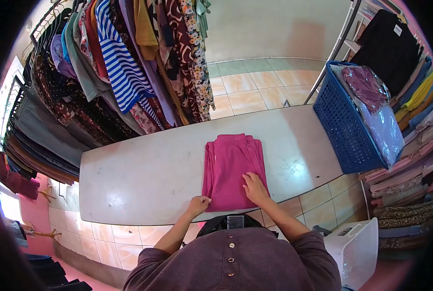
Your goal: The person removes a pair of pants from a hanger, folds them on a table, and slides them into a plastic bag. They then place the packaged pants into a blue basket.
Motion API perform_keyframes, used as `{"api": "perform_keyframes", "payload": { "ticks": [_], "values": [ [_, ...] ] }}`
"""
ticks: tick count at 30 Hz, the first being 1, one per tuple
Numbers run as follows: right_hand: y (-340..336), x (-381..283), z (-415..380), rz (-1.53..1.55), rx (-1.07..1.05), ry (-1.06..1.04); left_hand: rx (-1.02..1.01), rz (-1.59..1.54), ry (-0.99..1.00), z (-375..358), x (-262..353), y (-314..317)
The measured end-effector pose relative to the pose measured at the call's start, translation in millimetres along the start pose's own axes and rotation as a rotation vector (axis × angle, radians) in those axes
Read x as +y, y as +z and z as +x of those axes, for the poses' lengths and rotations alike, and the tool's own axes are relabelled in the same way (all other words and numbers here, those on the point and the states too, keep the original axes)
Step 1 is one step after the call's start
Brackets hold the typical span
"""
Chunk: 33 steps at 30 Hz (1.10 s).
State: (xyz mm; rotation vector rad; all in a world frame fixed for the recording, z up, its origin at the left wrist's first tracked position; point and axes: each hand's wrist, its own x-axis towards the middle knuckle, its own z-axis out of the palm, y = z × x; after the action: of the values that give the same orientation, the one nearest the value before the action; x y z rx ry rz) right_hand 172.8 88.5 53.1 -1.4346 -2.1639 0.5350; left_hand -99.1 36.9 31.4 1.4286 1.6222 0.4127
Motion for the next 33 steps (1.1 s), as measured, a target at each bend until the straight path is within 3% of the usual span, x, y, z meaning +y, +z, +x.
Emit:
{"api": "perform_keyframes", "payload": {
  "ticks": [2, 5, 7, 8, 10, 13, 17, 21, 24, 28, 31, 33],
  "values": [
    [-4, -6, 2, -0.015, 0.015, 0.01, -0.09, 0.046, -0.045, 1, 17, -3],
    [4, -16, 11, -0.037, 0.06, -0.028, 0.487, 0.339, 0.145, 3, 73, 12],
    [9, -23, 22, -0.085, 0.107, -0.125, 0.505, 0.366, 0.423, 15, 98, 29],
    [7, -24, 24, -0.265, -0.039, -0.136, 0.499, 0.496, 0.418, 20, 99, 38],
    [8, -7, 23, -0.32, -0.09, -0.127, 0.485, 0.755, 0.403, 33, 98, 54],
    [7, 20, 29, -0.309, -0.039, -0.08, 0.352, 0.732, 0.244, 44, 88, 50],
    [-12, 24, 19, -0.369, -0.019, -0.026, 0.42, 0.583, 0.323, 33, 77, 43],
    [-38, 16, -22, -0.228, -0.09, -0.039, 0.407, 0.39, -0.021, -16, 65, 53],
    [-41, 30, -38, -0.242, -0.168, -0.077, 0.549, 0.232, 0.104, -6, 34, 80],
    [-45, 58, -12, -0.385, -0.085, -0.092, 0.625, 0.182, 0.111, 23, 54, 93],
    [-49, 59, -14, -0.423, 0.025, -0.093, 0.702, 0.505, 0.251, 26, 82, 85],
    [-48, 52, -35, -0.413, 0.018, -0.116, 0.473, 0.77, 0.483, 21, 75, 81]
  ]
}}
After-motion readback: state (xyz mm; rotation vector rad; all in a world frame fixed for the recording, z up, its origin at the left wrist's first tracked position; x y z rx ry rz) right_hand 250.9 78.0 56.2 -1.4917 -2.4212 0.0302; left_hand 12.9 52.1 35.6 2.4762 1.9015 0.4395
